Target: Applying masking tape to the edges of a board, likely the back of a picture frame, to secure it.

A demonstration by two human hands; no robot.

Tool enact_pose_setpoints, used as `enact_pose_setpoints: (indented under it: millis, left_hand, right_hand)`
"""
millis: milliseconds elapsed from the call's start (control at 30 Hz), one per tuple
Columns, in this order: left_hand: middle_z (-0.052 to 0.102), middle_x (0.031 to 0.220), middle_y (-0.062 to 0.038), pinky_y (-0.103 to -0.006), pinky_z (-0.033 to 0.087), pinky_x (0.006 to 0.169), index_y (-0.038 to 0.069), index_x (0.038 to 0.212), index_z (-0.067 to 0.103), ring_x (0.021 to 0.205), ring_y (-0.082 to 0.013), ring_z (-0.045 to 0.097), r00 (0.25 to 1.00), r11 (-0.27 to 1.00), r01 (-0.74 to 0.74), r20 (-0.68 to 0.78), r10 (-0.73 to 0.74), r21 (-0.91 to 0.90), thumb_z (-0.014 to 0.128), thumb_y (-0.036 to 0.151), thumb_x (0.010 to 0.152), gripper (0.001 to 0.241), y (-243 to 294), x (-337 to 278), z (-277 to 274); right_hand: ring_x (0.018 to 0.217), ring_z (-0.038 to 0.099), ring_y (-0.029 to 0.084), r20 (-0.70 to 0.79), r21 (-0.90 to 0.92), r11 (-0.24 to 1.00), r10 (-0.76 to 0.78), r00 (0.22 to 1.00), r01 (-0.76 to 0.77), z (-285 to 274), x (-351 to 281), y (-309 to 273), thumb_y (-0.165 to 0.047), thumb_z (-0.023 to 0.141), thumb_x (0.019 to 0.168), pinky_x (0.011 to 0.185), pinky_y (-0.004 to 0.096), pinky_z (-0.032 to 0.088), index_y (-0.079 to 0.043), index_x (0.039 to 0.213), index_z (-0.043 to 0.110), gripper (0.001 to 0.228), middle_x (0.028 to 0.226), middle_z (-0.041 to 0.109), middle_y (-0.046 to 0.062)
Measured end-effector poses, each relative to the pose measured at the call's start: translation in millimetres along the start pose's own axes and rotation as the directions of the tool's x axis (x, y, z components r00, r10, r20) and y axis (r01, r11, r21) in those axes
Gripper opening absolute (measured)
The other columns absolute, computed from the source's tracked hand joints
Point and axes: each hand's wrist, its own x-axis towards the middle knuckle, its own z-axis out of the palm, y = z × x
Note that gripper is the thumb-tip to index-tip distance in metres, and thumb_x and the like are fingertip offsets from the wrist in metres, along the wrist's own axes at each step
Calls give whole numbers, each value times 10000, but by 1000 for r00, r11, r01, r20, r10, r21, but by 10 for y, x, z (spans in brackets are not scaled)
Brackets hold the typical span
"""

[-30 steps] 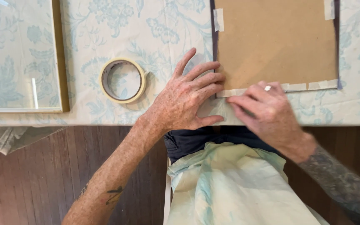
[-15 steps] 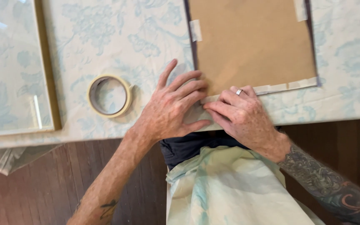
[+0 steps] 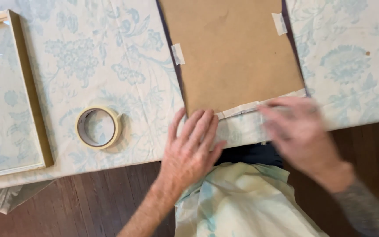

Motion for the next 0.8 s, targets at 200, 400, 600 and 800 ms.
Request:
enact_pose_setpoints:
  millis: [200,400,600,800]
  left_hand:
    - [520,1536,-139,-654,339,1173,-24,1426,588,1402,-289,520,991,991,83,93,-93,109,587,565,1038,706,210,-48,32]
    - [465,1553,-213,-542,337,1230,28,1487,457,1455,-411,425,949,917,316,80,-306,-245,650,329,1000,604,-15,150,-128]
    - [590,1497,-111,-342,572,1010,211,1533,462,1197,-221,695,444,48,777,491,-750,-628,715,438,797,810,-390,373,-307]
    - [521,1594,-50,-372,435,1171,138,1534,461,1461,-188,507,367,-207,702,596,-714,-681,683,425,795,823,-449,537,-312]
  right_hand:
    - [1331,495,306,65,-250,939,-227,972,237,154,148,-296,-263,635,999,1167,508,346,-120,1381,624,408,1437,560,144]
    - [1397,504,354,68,-25,999,28,997,-27,24,228,118,-362,650,939,1194,535,354,-25,1410,566,585,1490,556,198]
    - [1448,431,344,60,150,921,354,933,-359,-247,513,379,-330,593,962,1163,484,331,-39,1486,497,608,1577,470,190]
    - [1328,535,328,232,212,684,658,716,-698,-316,857,274,-415,584,900,833,448,531,-230,1524,495,656,1514,520,127]
